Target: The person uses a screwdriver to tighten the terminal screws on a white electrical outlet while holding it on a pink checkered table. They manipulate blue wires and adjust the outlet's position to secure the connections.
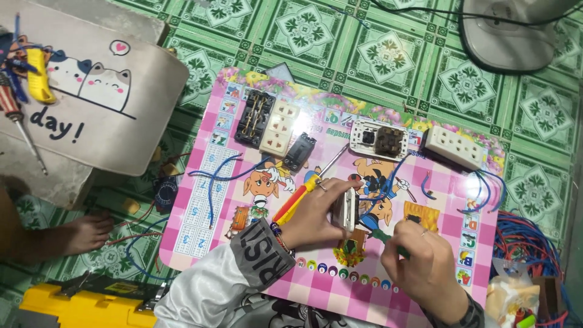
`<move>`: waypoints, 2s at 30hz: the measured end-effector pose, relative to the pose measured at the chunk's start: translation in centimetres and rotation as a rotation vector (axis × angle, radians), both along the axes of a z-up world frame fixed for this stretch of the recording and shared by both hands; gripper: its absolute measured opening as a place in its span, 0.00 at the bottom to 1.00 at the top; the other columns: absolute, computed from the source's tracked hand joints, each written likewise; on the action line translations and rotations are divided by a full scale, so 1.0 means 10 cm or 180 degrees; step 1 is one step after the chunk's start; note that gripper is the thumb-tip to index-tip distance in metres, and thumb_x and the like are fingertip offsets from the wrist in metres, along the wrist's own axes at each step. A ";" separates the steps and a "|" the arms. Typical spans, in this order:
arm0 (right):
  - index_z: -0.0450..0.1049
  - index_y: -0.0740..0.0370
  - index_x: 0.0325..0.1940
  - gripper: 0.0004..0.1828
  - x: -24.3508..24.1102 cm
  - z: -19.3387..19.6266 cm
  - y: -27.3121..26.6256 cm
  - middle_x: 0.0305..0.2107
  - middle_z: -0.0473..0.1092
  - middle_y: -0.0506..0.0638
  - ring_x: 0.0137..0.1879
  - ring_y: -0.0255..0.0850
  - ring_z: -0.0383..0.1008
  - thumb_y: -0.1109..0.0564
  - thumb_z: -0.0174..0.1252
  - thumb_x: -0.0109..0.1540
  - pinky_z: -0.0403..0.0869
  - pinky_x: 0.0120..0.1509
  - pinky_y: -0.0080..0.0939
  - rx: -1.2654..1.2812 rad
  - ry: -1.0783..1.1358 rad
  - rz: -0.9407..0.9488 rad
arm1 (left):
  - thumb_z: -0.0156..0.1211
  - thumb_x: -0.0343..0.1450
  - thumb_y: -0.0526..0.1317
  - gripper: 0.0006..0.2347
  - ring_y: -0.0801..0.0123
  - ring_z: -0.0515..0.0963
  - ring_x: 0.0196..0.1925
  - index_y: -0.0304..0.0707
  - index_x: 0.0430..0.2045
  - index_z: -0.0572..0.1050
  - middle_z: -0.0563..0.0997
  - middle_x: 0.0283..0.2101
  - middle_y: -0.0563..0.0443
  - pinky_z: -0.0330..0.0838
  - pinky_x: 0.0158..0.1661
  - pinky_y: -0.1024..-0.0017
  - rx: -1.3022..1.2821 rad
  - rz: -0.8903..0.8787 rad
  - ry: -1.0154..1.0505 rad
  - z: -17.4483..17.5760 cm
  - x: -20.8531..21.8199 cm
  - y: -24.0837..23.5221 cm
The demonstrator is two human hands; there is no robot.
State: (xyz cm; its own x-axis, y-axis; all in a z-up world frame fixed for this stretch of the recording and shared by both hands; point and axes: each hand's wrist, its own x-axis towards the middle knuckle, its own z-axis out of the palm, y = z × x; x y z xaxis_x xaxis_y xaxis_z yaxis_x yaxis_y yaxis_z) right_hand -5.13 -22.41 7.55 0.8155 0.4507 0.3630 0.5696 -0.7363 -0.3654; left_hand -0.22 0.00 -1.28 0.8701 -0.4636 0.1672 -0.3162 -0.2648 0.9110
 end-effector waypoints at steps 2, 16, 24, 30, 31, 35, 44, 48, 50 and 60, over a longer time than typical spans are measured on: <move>0.58 0.62 0.35 0.12 0.02 0.03 0.00 0.22 0.61 0.52 0.21 0.45 0.56 0.70 0.54 0.58 0.55 0.22 0.44 -0.0011 -0.0112 0.0148 | 0.74 0.58 0.46 0.40 0.57 0.78 0.53 0.54 0.67 0.59 0.74 0.59 0.42 0.77 0.48 0.61 -0.0004 0.0038 -0.0018 0.01 0.00 -0.01; 0.59 0.61 0.47 0.27 0.01 -0.12 -0.02 0.21 0.67 0.51 0.19 0.37 0.64 0.53 0.70 0.57 0.65 0.25 0.37 0.0685 0.0237 -0.0367 | 0.74 0.58 0.49 0.41 0.63 0.78 0.42 0.55 0.67 0.58 0.75 0.55 0.43 0.75 0.34 0.70 0.0119 0.0213 0.0045 0.03 -0.04 -0.04; 0.71 0.65 0.44 0.15 0.11 -0.03 0.10 0.30 0.76 0.53 0.24 0.37 0.71 0.53 0.65 0.62 0.70 0.29 0.37 0.0286 -0.0373 -0.0040 | 0.72 0.60 0.46 0.39 0.61 0.79 0.44 0.57 0.67 0.58 0.74 0.56 0.42 0.80 0.37 0.68 0.0096 0.0173 0.0171 0.08 -0.06 -0.02; 0.64 0.67 0.45 0.13 0.04 -0.04 -0.08 0.26 0.70 0.58 0.29 0.49 0.76 0.55 0.54 0.66 0.76 0.35 0.45 0.1320 -0.0337 -0.0049 | 0.70 0.59 0.44 0.37 0.58 0.78 0.48 0.56 0.65 0.60 0.75 0.54 0.42 0.81 0.44 0.60 0.0050 0.0221 0.0307 0.22 -0.05 -0.01; 0.64 0.67 0.45 0.13 0.05 -0.09 -0.09 0.26 0.70 0.58 0.29 0.49 0.76 0.55 0.54 0.66 0.76 0.35 0.45 0.1310 -0.0337 -0.0080 | 0.70 0.59 0.44 0.37 0.58 0.78 0.48 0.56 0.65 0.60 0.75 0.54 0.42 0.81 0.44 0.60 0.0043 0.0190 0.0313 0.22 -0.05 -0.02; 0.66 0.64 0.44 0.15 0.09 -0.21 -0.07 0.28 0.73 0.54 0.31 0.42 0.77 0.52 0.61 0.63 0.78 0.36 0.39 0.1057 -0.0241 -0.0170 | 0.72 0.59 0.44 0.36 0.58 0.77 0.51 0.51 0.64 0.62 0.75 0.55 0.42 0.78 0.46 0.61 -0.0061 0.0284 0.0169 0.19 -0.05 -0.04; 0.67 0.62 0.41 0.12 0.14 -0.17 0.04 0.25 0.73 0.50 0.29 0.41 0.76 0.52 0.59 0.65 0.73 0.33 0.38 0.1029 -0.0166 -0.0137 | 0.72 0.59 0.43 0.34 0.54 0.76 0.56 0.46 0.62 0.64 0.75 0.56 0.41 0.75 0.50 0.60 -0.0226 0.0276 -0.0073 0.21 -0.03 -0.02; 0.64 0.64 0.42 0.08 0.19 -0.07 0.08 0.24 0.72 0.51 0.25 0.41 0.74 0.57 0.53 0.67 0.71 0.29 0.38 0.0957 -0.0128 0.0170 | 0.74 0.60 0.46 0.34 0.53 0.76 0.59 0.46 0.61 0.65 0.75 0.57 0.42 0.75 0.52 0.60 -0.0249 0.0269 0.0008 0.26 -0.02 -0.02; 0.62 0.63 0.43 0.08 0.22 0.03 0.12 0.22 0.72 0.49 0.24 0.41 0.74 0.57 0.52 0.68 0.70 0.28 0.39 0.0980 -0.0064 0.0339 | 0.73 0.60 0.45 0.33 0.53 0.76 0.58 0.47 0.61 0.65 0.75 0.57 0.42 0.74 0.52 0.60 -0.0228 0.0283 0.0007 0.24 -0.03 -0.02; 0.59 0.60 0.43 0.08 0.18 0.06 0.08 0.26 0.70 0.51 0.23 0.41 0.66 0.58 0.52 0.67 0.66 0.28 0.40 0.0565 -0.0038 0.0506 | 0.72 0.60 0.45 0.33 0.55 0.77 0.57 0.48 0.62 0.64 0.75 0.57 0.42 0.75 0.51 0.60 -0.0237 0.0243 0.0015 0.19 -0.03 -0.02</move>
